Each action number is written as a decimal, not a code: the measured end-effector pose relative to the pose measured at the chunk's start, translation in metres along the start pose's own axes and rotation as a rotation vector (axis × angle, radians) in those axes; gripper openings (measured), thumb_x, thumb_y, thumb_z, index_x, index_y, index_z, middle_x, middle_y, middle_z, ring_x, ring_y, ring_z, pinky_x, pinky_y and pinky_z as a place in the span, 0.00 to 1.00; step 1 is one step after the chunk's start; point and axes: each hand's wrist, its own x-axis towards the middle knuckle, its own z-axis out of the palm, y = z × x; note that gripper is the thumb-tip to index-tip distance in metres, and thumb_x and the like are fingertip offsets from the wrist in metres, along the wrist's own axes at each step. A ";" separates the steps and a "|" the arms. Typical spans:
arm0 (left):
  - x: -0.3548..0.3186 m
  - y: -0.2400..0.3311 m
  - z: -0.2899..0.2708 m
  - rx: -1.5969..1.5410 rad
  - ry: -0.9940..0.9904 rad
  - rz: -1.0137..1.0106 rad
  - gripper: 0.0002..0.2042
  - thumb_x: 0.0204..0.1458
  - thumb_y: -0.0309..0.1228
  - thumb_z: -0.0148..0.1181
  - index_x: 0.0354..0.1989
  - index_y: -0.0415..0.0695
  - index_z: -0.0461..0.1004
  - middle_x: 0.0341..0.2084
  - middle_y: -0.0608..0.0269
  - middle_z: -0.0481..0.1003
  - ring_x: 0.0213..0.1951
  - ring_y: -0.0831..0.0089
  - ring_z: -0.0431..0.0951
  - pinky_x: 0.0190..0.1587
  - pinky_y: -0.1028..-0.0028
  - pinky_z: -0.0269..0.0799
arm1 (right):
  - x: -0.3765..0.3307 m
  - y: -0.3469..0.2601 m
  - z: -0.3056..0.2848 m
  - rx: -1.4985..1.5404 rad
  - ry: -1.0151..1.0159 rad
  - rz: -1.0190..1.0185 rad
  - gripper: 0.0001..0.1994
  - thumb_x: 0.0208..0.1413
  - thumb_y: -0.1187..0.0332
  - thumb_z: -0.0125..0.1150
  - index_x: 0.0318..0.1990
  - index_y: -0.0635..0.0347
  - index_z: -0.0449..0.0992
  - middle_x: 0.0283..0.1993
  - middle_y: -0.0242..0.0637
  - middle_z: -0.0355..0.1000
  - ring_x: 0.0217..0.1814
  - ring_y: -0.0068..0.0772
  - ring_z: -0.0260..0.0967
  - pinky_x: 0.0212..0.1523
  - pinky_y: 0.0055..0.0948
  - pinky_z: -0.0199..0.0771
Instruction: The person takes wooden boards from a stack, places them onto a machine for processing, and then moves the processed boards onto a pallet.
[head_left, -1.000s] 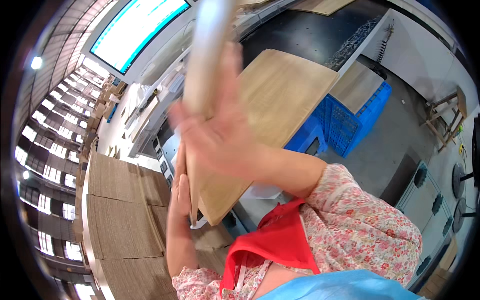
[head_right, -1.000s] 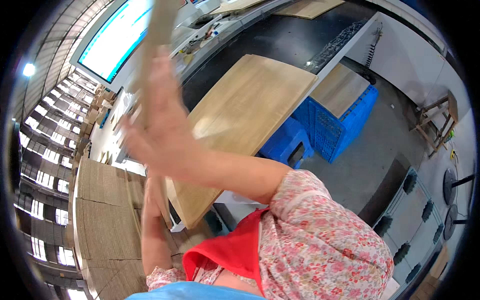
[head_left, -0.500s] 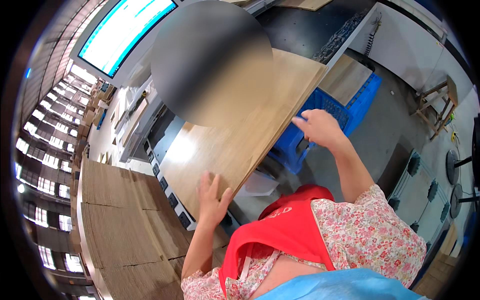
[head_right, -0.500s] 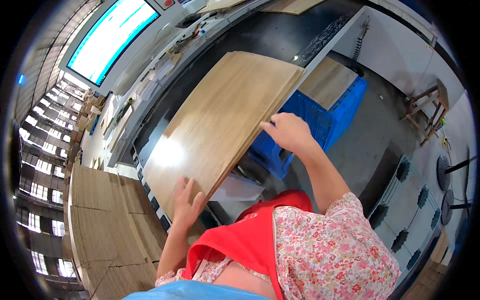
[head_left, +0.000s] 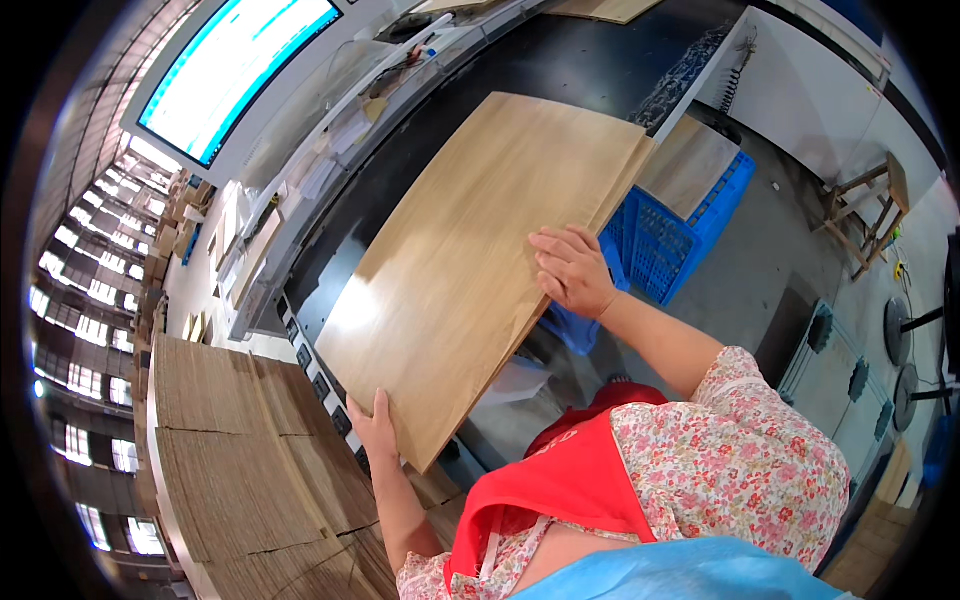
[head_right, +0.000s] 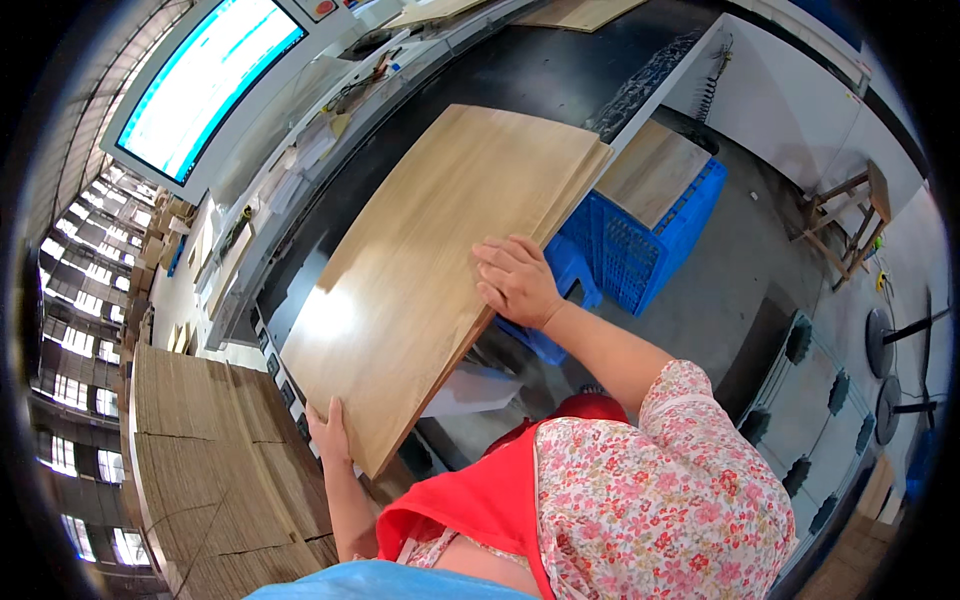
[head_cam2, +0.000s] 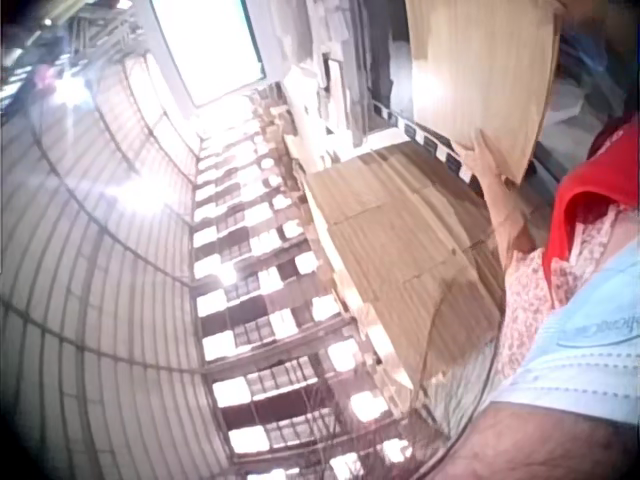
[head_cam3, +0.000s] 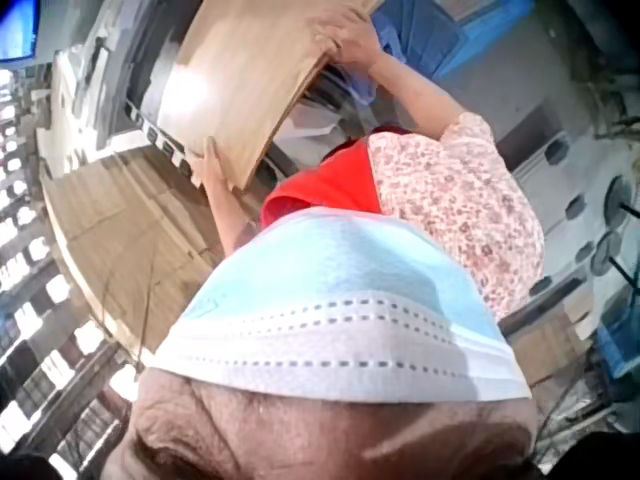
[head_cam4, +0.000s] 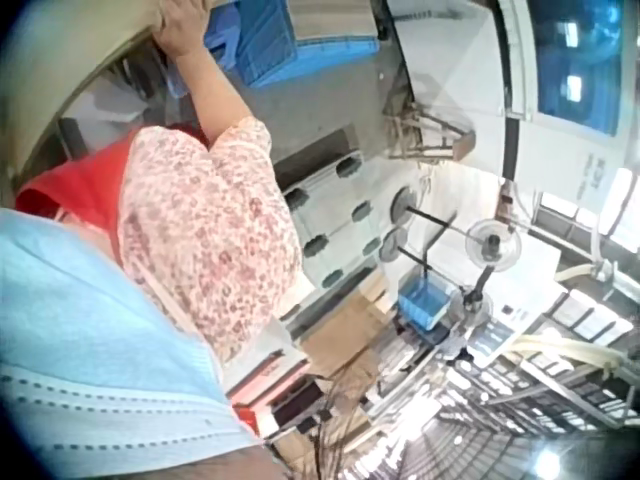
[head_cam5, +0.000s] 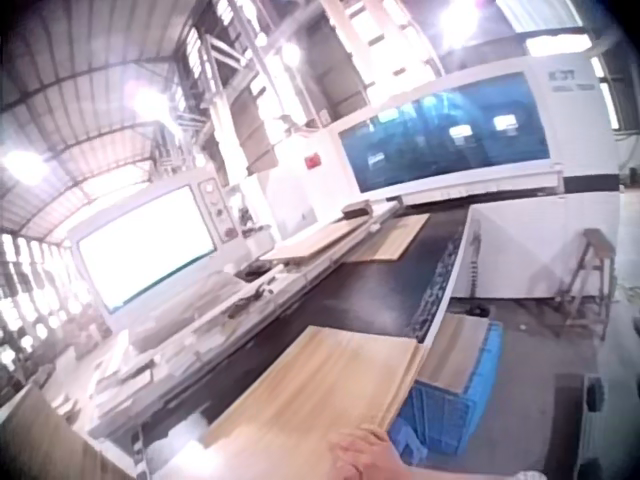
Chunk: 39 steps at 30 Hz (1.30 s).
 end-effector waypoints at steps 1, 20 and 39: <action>0.003 0.005 0.004 0.001 0.001 0.004 0.28 0.51 0.32 0.58 0.58 0.32 0.58 0.51 0.51 0.67 0.50 0.65 0.68 0.53 0.70 0.63 | 0.002 0.007 0.001 0.012 0.032 -0.028 0.09 0.48 0.64 0.56 0.33 0.58 0.75 0.51 0.34 0.70 0.56 0.35 0.64 0.57 0.38 0.58; 0.076 0.076 0.123 -0.097 -0.061 -0.003 0.25 0.45 0.31 0.62 0.50 0.34 0.62 0.43 0.50 0.71 0.43 0.64 0.73 0.46 0.68 0.69 | 0.048 0.130 -0.001 -0.022 0.178 -0.064 0.07 0.47 0.70 0.54 0.34 0.58 0.76 0.46 0.37 0.73 0.52 0.42 0.67 0.53 0.40 0.61; 0.025 0.021 -0.442 1.713 1.081 -0.326 0.31 0.49 0.49 0.58 0.58 0.45 0.62 0.60 0.52 0.60 0.63 0.62 0.57 0.59 0.56 0.57 | 0.054 0.096 0.019 -0.004 -0.153 0.274 0.14 0.62 0.68 0.48 0.46 0.72 0.72 0.46 0.48 0.72 0.48 0.44 0.70 0.46 0.34 0.71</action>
